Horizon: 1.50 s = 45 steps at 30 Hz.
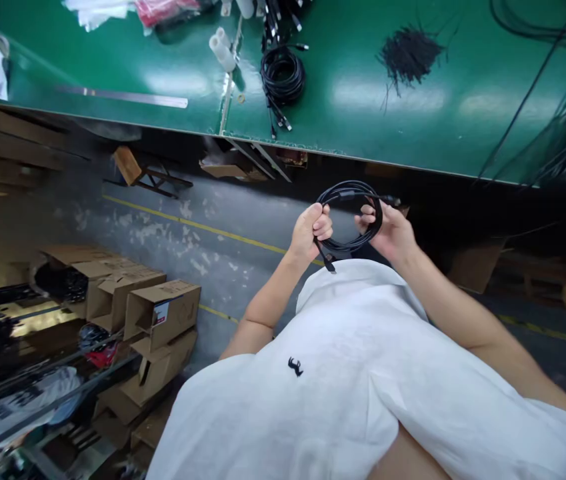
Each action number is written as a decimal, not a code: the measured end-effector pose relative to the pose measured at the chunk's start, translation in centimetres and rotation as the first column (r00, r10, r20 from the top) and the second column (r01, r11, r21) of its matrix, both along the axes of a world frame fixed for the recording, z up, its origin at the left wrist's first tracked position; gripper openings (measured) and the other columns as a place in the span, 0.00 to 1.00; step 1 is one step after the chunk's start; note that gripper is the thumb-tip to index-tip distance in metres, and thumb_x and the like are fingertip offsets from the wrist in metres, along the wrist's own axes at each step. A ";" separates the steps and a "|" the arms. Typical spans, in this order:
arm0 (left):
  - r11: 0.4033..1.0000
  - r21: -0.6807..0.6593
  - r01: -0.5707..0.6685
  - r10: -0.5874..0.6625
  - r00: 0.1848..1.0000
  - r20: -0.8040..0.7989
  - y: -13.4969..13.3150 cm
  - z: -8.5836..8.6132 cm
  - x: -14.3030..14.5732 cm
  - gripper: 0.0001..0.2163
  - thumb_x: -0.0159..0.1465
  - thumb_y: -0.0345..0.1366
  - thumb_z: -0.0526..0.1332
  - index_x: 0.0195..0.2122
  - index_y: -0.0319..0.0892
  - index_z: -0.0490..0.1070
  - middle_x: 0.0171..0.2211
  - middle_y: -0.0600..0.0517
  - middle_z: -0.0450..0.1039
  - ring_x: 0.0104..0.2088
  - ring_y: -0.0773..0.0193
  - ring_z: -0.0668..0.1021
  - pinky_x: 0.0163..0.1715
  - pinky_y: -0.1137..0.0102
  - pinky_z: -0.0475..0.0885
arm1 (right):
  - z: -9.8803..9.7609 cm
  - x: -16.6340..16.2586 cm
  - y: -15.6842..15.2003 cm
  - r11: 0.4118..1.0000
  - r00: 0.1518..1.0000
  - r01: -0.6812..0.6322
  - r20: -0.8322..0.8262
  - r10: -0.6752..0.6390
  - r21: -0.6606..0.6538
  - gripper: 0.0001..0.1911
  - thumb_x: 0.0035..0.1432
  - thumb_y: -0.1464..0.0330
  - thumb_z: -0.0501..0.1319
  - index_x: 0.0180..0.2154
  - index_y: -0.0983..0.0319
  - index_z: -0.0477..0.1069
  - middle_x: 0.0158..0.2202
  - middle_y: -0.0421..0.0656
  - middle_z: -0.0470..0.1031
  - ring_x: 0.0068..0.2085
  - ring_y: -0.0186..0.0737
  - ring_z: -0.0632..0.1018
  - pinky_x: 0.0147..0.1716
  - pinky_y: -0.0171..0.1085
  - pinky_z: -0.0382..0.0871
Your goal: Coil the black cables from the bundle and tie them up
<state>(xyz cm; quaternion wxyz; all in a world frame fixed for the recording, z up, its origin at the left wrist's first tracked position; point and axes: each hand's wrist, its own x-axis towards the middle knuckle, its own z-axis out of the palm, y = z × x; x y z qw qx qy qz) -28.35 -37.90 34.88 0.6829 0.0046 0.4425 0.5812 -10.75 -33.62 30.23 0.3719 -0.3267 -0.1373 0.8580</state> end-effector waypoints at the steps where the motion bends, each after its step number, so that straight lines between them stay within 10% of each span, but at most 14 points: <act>1: 0.999 0.007 -0.052 0.052 0.999 -0.002 0.4 -0.5 0.5 0.14 0.70 0.38 0.58 0.29 0.37 0.68 0.17 0.63 0.47 0.14 0.79 0.54 0.14 0.83 0.51 | -0.4 -0.9 -0.6 0.991 0.995 0.098 0.006 -0.098 -0.086 0.18 0.48 0.60 0.71 0.39 0.59 0.70 0.30 0.33 0.67 0.27 0.25 0.68 0.42 0.34 0.76; 6: 0.996 -0.015 -0.083 0.083 0.997 0.001 2.2 -2.1 2.7 0.12 0.70 0.39 0.58 0.32 0.38 0.69 0.19 0.61 0.54 0.18 0.78 0.61 0.20 0.81 0.61 | -2.4 -3.8 1.5 0.921 0.974 0.161 0.209 -0.090 -0.355 0.15 0.56 0.64 0.68 0.30 0.61 0.63 0.17 0.28 0.46 0.16 0.22 0.52 0.14 0.22 0.53; 14: 0.999 -0.045 0.030 -0.033 0.997 -0.071 7.0 -0.3 2.1 0.17 0.67 0.44 0.62 0.26 0.39 0.63 0.17 0.62 0.52 0.16 0.77 0.56 0.21 0.78 0.62 | -1.5 -2.1 12.1 0.964 0.951 -0.259 0.190 0.245 0.054 0.25 0.45 0.58 0.76 0.30 0.60 0.60 0.19 0.29 0.52 0.18 0.22 0.51 0.14 0.24 0.44; 17: 0.997 -0.025 0.067 -0.070 0.991 -0.112 9.4 0.6 2.1 0.17 0.66 0.45 0.63 0.26 0.40 0.65 0.14 0.63 0.49 0.15 0.76 0.54 0.19 0.78 0.60 | -0.8 -1.4 15.5 0.890 0.905 -0.393 0.265 0.331 0.230 0.23 0.52 0.49 0.69 0.33 0.58 0.63 0.19 0.30 0.52 0.18 0.24 0.51 0.15 0.27 0.45; 20: 0.997 -0.069 -0.025 0.014 0.989 -0.149 11.6 1.0 2.3 0.16 0.65 0.45 0.64 0.27 0.40 0.65 0.15 0.64 0.45 0.14 0.77 0.51 0.16 0.79 0.56 | -2.5 0.0 20.4 0.696 0.775 -0.623 0.406 0.485 0.357 0.19 0.55 0.51 0.67 0.35 0.59 0.67 0.23 0.34 0.64 0.23 0.30 0.66 0.24 0.31 0.64; 22: 0.990 -0.113 -0.082 0.061 0.983 -0.175 12.6 0.9 2.4 0.17 0.64 0.46 0.65 0.27 0.40 0.64 0.15 0.64 0.45 0.14 0.77 0.50 0.16 0.79 0.54 | -4.9 1.9 25.2 0.624 0.611 -0.727 0.684 0.398 0.286 0.13 0.57 0.59 0.66 0.36 0.61 0.71 0.28 0.38 0.72 0.30 0.33 0.72 0.33 0.34 0.68; 26: 0.972 -0.197 -0.130 0.070 0.956 -0.284 13.8 0.2 2.2 0.18 0.60 0.48 0.69 0.28 0.40 0.65 0.16 0.64 0.49 0.15 0.78 0.52 0.16 0.80 0.54 | -10.3 5.8 36.0 0.838 0.123 -0.524 0.987 -0.104 0.154 0.06 0.62 0.70 0.58 0.39 0.67 0.71 0.39 0.47 0.75 0.38 0.35 0.72 0.44 0.38 0.65; 31: 0.947 -0.296 -0.122 -0.007 0.916 -0.401 14.6 -0.2 2.4 0.21 0.55 0.51 0.71 0.31 0.39 0.67 0.19 0.61 0.58 0.18 0.77 0.62 0.19 0.78 0.59 | -14.2 6.2 43.3 0.783 -0.084 -0.605 0.966 -0.246 0.147 0.13 0.61 0.71 0.59 0.45 0.74 0.70 0.46 0.54 0.73 0.44 0.33 0.69 0.50 0.40 0.57; 45: 0.965 -0.261 -0.022 -0.094 0.900 -0.426 16.8 0.0 2.4 0.21 0.55 0.51 0.71 0.32 0.38 0.68 0.18 0.63 0.53 0.17 0.78 0.56 0.18 0.79 0.52 | -15.3 6.4 43.5 0.661 -0.093 -0.743 0.960 -0.265 0.111 0.03 0.60 0.71 0.62 0.35 0.65 0.72 0.43 0.51 0.73 0.42 0.36 0.68 0.47 0.39 0.58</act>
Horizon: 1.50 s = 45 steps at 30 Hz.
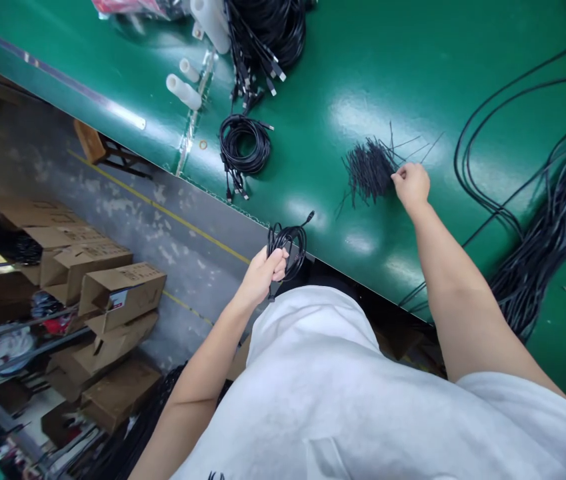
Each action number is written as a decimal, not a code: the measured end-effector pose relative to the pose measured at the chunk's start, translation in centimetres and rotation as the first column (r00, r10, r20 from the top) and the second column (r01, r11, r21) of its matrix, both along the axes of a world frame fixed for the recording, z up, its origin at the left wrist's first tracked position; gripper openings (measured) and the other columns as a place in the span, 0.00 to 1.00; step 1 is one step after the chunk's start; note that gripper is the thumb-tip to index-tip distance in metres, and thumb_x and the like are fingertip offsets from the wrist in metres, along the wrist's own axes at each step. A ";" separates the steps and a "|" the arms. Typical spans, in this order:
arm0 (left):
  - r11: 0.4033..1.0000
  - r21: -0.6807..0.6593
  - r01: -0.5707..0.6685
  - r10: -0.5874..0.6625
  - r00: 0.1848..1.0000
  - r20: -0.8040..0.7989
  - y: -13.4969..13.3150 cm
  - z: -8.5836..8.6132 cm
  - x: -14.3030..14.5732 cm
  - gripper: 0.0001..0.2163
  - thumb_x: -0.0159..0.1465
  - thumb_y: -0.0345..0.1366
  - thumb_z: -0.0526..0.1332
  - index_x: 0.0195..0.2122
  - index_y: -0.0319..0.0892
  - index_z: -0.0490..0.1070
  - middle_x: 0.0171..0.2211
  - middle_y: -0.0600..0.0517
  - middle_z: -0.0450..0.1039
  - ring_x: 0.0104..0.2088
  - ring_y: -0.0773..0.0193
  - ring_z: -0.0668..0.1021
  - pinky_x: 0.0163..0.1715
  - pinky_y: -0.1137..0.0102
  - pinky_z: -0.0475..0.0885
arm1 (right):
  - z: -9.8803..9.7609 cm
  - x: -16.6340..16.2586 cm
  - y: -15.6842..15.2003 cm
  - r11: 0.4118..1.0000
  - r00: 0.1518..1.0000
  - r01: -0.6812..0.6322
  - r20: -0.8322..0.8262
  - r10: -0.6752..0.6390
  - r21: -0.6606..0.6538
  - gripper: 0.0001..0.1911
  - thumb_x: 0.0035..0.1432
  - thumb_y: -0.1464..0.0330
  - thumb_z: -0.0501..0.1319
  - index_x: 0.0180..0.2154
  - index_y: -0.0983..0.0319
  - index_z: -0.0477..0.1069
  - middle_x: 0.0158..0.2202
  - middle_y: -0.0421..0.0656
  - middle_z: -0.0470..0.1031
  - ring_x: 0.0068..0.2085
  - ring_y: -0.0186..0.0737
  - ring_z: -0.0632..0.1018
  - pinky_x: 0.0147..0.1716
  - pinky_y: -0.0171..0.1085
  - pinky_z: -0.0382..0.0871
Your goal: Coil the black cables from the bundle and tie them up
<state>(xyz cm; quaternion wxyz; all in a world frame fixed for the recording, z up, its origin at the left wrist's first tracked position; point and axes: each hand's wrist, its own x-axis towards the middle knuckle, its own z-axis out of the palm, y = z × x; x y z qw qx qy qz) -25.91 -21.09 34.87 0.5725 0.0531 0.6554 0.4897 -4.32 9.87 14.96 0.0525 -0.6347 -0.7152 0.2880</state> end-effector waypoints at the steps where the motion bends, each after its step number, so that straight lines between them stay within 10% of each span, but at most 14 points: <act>1: 0.999 0.010 0.031 -0.031 0.999 -0.008 0.0 0.1 -0.2 0.21 0.56 0.52 0.70 0.32 0.38 0.68 0.18 0.62 0.53 0.17 0.78 0.56 0.18 0.79 0.53 | 0.2 0.1 -0.1 1.000 1.000 0.012 -0.011 -0.012 0.011 0.03 0.61 0.71 0.62 0.34 0.65 0.71 0.43 0.51 0.73 0.41 0.36 0.68 0.47 0.40 0.58; 19: 0.939 0.152 0.308 -0.315 0.949 0.023 0.3 -0.7 -0.3 0.19 0.62 0.51 0.65 0.32 0.38 0.67 0.20 0.61 0.55 0.19 0.77 0.58 0.19 0.79 0.54 | 6.4 5.1 -6.3 0.963 0.930 0.268 -0.255 -0.266 -0.030 0.06 0.53 0.74 0.59 0.27 0.59 0.64 0.27 0.40 0.67 0.31 0.37 0.66 0.37 0.40 0.58; 23: 0.918 0.186 0.350 -0.361 0.932 0.024 0.3 -0.1 0.4 0.17 0.64 0.49 0.63 0.33 0.39 0.66 0.21 0.60 0.57 0.19 0.76 0.60 0.20 0.78 0.56 | 10.7 6.0 -13.5 0.967 0.900 -0.002 -0.422 -0.110 -0.254 0.02 0.56 0.68 0.61 0.33 0.59 0.71 0.23 0.39 0.67 0.27 0.37 0.68 0.34 0.40 0.61; 26: 0.899 0.217 0.380 -0.396 0.918 0.035 0.2 0.2 1.4 0.17 0.65 0.50 0.61 0.34 0.39 0.65 0.20 0.61 0.56 0.20 0.76 0.60 0.20 0.77 0.56 | 13.1 4.7 -21.5 0.722 0.787 -0.407 -0.616 -0.034 -0.560 0.12 0.55 0.58 0.65 0.38 0.58 0.75 0.21 0.37 0.66 0.25 0.36 0.66 0.30 0.39 0.60; 33: 0.850 0.265 0.455 -0.494 0.863 0.104 -0.5 -0.5 2.7 0.21 0.66 0.54 0.57 0.29 0.40 0.61 0.21 0.59 0.60 0.18 0.76 0.62 0.19 0.76 0.56 | 13.8 -4.9 -26.9 0.579 0.385 -0.370 -0.687 -0.616 -0.727 0.24 0.41 0.56 0.73 0.22 0.60 0.60 0.19 0.33 0.51 0.22 0.28 0.54 0.22 0.33 0.50; 39: 0.973 0.138 0.184 -0.199 0.974 0.110 -0.7 -1.2 1.8 0.17 0.72 0.47 0.49 0.31 0.41 0.60 0.19 0.61 0.57 0.15 0.76 0.58 0.17 0.78 0.53 | 13.7 -6.8 -25.3 0.632 0.336 -0.344 -0.720 -0.607 -0.694 0.18 0.42 0.59 0.72 0.33 0.61 0.72 0.25 0.35 0.63 0.23 0.26 0.53 0.21 0.31 0.46; 45: 0.953 0.155 0.262 -0.275 0.959 0.068 -0.9 -1.2 0.9 0.10 0.73 0.40 0.47 0.38 0.42 0.61 0.20 0.61 0.58 0.16 0.75 0.58 0.18 0.78 0.53 | 12.1 -7.5 -25.8 0.833 0.586 -0.270 -0.769 -0.255 -0.482 0.16 0.51 0.57 0.62 0.34 0.63 0.73 0.21 0.36 0.63 0.24 0.30 0.61 0.25 0.33 0.52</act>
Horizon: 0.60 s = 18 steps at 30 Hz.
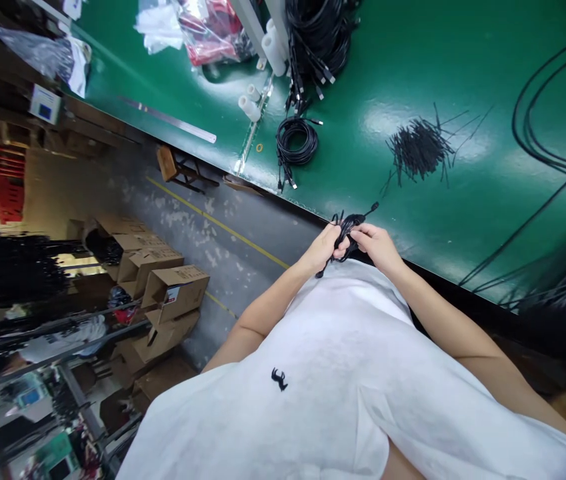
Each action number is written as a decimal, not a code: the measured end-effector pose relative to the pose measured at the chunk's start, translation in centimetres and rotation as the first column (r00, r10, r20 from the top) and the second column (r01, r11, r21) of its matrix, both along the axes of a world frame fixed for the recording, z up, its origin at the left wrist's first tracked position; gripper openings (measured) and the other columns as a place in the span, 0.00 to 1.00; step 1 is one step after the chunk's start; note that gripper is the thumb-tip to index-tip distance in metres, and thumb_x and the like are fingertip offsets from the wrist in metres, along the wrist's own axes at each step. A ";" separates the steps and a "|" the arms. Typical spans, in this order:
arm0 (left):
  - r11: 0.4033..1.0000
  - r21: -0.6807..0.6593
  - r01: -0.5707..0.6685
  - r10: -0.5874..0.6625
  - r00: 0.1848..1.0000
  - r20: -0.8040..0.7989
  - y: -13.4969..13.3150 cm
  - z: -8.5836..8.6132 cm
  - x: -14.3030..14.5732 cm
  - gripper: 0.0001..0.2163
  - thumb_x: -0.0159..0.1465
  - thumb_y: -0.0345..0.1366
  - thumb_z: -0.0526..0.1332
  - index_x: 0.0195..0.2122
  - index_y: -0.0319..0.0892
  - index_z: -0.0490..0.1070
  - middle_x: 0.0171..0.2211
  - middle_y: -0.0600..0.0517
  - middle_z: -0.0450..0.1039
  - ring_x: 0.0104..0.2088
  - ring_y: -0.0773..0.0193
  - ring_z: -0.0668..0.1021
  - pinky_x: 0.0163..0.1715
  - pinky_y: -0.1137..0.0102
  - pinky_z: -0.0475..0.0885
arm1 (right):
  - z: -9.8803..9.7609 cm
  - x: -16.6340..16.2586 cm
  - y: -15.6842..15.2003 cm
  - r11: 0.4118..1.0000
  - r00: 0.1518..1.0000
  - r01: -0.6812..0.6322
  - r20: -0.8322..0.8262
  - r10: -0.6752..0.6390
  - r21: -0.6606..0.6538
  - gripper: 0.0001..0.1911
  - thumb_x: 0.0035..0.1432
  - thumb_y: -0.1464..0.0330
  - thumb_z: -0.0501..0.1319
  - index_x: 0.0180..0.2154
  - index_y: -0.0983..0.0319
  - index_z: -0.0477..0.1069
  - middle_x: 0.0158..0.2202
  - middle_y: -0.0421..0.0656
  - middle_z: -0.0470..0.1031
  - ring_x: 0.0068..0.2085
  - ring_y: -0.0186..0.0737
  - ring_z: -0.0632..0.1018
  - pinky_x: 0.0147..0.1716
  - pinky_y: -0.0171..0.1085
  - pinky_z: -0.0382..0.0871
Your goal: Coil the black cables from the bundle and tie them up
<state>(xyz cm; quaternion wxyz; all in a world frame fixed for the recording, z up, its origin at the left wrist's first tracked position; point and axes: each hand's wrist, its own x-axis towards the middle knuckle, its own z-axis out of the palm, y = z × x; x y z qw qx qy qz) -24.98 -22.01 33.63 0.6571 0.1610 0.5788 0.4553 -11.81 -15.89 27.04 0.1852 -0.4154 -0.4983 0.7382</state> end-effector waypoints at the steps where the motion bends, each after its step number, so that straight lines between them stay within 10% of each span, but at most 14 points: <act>1: 0.999 0.022 0.038 -0.037 0.999 -0.022 0.0 0.0 -0.2 0.09 0.73 0.39 0.47 0.38 0.42 0.61 0.21 0.61 0.59 0.16 0.75 0.59 0.19 0.78 0.54 | 0.1 0.0 0.0 0.992 0.999 -0.033 0.044 0.028 0.121 0.15 0.54 0.57 0.61 0.33 0.63 0.74 0.23 0.38 0.66 0.25 0.32 0.64 0.27 0.34 0.55; 5: 0.981 0.045 0.188 -0.165 0.936 -0.310 -0.1 -0.1 -1.0 0.08 0.71 0.35 0.50 0.34 0.42 0.60 0.24 0.60 0.61 0.20 0.75 0.62 0.24 0.77 0.59 | 1.2 0.6 0.1 0.724 0.971 -0.193 0.234 0.045 0.663 0.14 0.65 0.64 0.54 0.36 0.63 0.76 0.34 0.45 0.74 0.35 0.37 0.72 0.35 0.36 0.62; 10: 0.939 -0.042 0.340 -0.307 0.782 -0.542 0.4 -0.2 -1.5 0.06 0.70 0.34 0.50 0.44 0.39 0.64 0.21 0.61 0.60 0.22 0.72 0.63 0.25 0.74 0.58 | 3.1 0.7 2.1 -0.122 0.914 -0.400 0.405 0.024 0.908 0.16 0.69 0.72 0.49 0.40 0.66 0.76 0.49 0.50 0.76 0.48 0.42 0.73 0.44 0.39 0.63; 12: 0.930 -0.060 0.361 -0.339 0.786 -0.517 0.6 -0.2 -1.8 0.10 0.70 0.36 0.52 0.48 0.38 0.64 0.21 0.61 0.60 0.21 0.72 0.61 0.25 0.73 0.56 | 3.9 0.3 3.3 -0.352 0.912 -0.345 0.399 0.093 0.870 0.15 0.68 0.74 0.50 0.45 0.68 0.75 0.56 0.50 0.73 0.57 0.45 0.69 0.53 0.43 0.61; 18: 0.934 0.016 0.357 -0.356 0.933 -0.054 -0.1 -0.1 -2.9 0.17 0.64 0.44 0.60 0.48 0.37 0.67 0.20 0.62 0.56 0.21 0.73 0.59 0.23 0.74 0.54 | 5.7 -0.6 4.4 -0.541 0.847 -0.306 0.484 0.221 0.784 0.16 0.67 0.74 0.52 0.28 0.66 0.71 0.28 0.46 0.70 0.35 0.42 0.68 0.38 0.41 0.61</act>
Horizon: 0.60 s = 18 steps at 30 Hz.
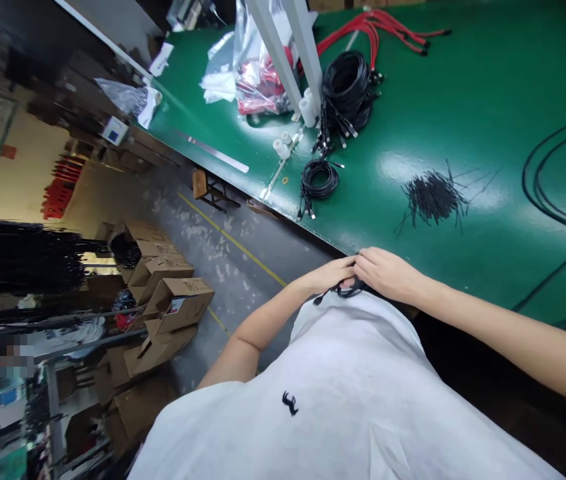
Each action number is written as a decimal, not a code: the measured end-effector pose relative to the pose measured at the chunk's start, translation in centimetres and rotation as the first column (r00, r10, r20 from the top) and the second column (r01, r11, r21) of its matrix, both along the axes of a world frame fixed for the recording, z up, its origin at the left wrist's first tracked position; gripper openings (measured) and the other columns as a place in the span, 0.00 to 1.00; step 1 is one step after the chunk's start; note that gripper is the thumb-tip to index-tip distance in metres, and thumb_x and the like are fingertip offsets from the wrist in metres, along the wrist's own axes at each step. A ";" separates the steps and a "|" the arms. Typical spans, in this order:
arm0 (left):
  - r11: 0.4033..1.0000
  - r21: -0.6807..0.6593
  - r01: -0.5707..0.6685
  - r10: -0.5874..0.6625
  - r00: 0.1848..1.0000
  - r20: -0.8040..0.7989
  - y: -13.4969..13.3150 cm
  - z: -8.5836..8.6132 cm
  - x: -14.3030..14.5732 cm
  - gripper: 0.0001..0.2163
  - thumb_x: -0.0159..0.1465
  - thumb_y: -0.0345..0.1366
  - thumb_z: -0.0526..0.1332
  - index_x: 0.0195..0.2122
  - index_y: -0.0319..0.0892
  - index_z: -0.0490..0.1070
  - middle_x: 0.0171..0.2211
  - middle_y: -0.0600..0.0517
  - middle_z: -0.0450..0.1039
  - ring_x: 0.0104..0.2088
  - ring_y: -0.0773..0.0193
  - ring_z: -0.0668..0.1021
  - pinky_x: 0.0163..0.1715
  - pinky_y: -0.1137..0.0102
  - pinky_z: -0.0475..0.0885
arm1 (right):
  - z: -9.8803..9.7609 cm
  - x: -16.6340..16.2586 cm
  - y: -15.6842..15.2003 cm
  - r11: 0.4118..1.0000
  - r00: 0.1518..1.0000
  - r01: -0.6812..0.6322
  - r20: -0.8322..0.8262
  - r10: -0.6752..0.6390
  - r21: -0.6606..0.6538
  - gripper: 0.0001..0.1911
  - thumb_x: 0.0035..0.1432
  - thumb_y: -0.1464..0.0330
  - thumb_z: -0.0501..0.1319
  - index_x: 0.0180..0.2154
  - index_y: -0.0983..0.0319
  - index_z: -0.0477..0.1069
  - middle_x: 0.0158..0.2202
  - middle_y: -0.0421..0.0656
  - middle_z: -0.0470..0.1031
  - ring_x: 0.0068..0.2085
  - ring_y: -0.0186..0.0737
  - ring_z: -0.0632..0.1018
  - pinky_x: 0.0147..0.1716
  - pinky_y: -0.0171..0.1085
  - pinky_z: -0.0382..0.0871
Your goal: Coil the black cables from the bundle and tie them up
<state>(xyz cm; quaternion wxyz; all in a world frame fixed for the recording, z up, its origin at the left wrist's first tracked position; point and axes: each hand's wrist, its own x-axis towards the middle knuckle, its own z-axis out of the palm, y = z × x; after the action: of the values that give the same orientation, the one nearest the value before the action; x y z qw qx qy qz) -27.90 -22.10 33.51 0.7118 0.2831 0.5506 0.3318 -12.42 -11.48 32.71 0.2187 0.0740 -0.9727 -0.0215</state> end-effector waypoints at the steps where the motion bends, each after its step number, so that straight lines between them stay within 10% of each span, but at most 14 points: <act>1: 0.999 -0.019 -0.032 0.034 0.995 0.099 -0.2 -0.1 -0.2 0.19 0.62 0.44 0.63 0.48 0.37 0.67 0.20 0.62 0.56 0.20 0.73 0.59 0.23 0.74 0.53 | 0.2 0.0 -0.1 1.000 1.000 -0.017 0.003 0.017 0.003 0.15 0.67 0.75 0.51 0.29 0.66 0.71 0.28 0.46 0.69 0.33 0.41 0.67 0.35 0.40 0.59; 5: 0.986 -0.063 -0.155 0.167 0.935 0.313 -0.9 -0.5 -0.8 0.23 0.57 0.45 0.66 0.49 0.37 0.69 0.21 0.59 0.59 0.21 0.73 0.61 0.23 0.74 0.54 | 1.2 0.0 -0.1 1.000 1.000 -0.025 -0.013 0.026 0.018 0.15 0.68 0.76 0.48 0.33 0.66 0.71 0.29 0.45 0.68 0.30 0.38 0.64 0.33 0.40 0.56; 18: 0.946 -0.044 -0.323 0.321 0.900 0.294 -0.7 -1.2 -0.1 0.24 0.51 0.51 0.72 0.34 0.39 0.65 0.20 0.59 0.60 0.21 0.74 0.61 0.23 0.75 0.54 | 0.9 -0.4 0.1 0.971 0.999 0.007 -0.043 0.003 0.239 0.14 0.66 0.78 0.48 0.42 0.72 0.72 0.33 0.48 0.69 0.31 0.41 0.69 0.31 0.42 0.58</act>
<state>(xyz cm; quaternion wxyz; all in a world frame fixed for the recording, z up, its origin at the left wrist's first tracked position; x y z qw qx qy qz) -27.99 -22.84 32.32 0.7210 0.1372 0.4753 0.4851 -12.86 -11.38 33.61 0.2291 0.0982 -0.9582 -0.1405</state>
